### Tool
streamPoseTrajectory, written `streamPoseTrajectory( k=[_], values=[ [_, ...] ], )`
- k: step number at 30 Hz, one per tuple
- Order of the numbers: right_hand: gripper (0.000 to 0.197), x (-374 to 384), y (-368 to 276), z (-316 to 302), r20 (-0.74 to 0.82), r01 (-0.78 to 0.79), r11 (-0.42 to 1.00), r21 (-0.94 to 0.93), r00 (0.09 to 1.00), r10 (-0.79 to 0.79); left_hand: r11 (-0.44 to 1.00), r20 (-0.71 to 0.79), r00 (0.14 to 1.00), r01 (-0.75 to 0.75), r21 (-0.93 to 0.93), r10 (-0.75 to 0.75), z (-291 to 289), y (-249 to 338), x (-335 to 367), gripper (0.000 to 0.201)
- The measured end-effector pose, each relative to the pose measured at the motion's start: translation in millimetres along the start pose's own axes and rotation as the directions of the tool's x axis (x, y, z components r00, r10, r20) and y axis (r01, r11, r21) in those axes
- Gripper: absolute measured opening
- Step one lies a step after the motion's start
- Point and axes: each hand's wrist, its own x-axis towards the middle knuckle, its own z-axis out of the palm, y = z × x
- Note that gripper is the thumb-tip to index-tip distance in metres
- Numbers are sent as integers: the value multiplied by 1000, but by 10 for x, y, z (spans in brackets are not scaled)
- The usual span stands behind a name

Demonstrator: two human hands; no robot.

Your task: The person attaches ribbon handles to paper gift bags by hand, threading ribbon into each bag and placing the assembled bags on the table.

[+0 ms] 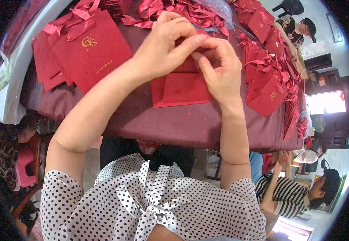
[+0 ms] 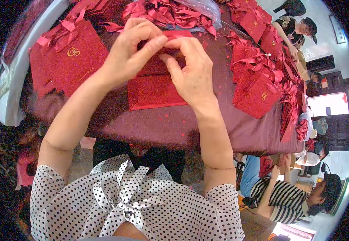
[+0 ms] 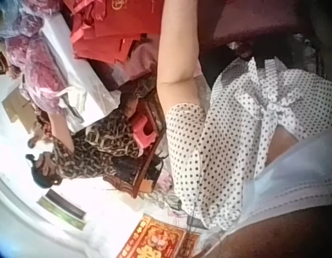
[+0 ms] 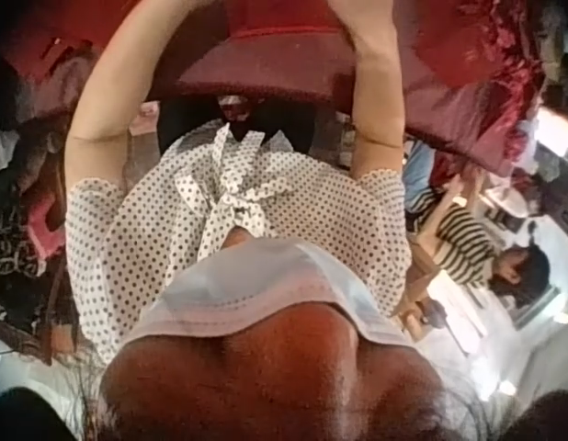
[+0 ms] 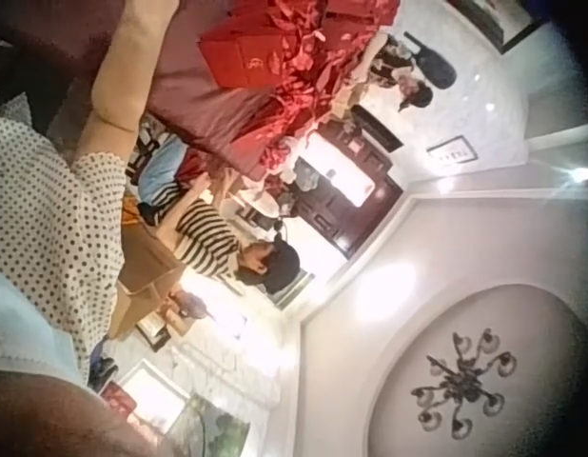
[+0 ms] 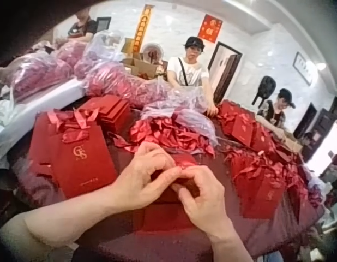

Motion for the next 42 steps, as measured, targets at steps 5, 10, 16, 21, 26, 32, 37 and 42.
streamPoseTrajectory(
  k=[5,10,16,21,26,32,37,42],
  values=[
    [18,9,-64,-60,137,126,988,-92,984,-112,990,346,934,119,-71,-87,-305,-73,92,13],
    [17,-19,-180,-10,221,198,975,-100,960,-172,993,603,798,87,-82,-21,-473,-112,100,14],
    [18,-33,-206,-35,242,167,982,-89,960,-141,989,654,756,69,-127,32,-498,-93,100,12],
    [20,-55,-134,-18,296,184,977,-108,944,-145,997,622,781,-77,11,53,-387,-66,20,11],
    [23,17,-231,-143,281,207,976,-71,943,-179,963,511,817,-248,-109,268,-470,-75,132,12],
    [17,45,-231,-287,231,223,975,12,948,-220,817,486,872,319,-481,-54,-711,-363,175,13],
    [16,28,-271,-340,229,240,969,64,941,-248,479,777,615,727,-492,-135,-255,-299,-5,19],
    [29,32,-159,-429,150,220,973,63,962,-228,322,429,836,533,-783,-341,-400,-241,101,19]
  ],
)
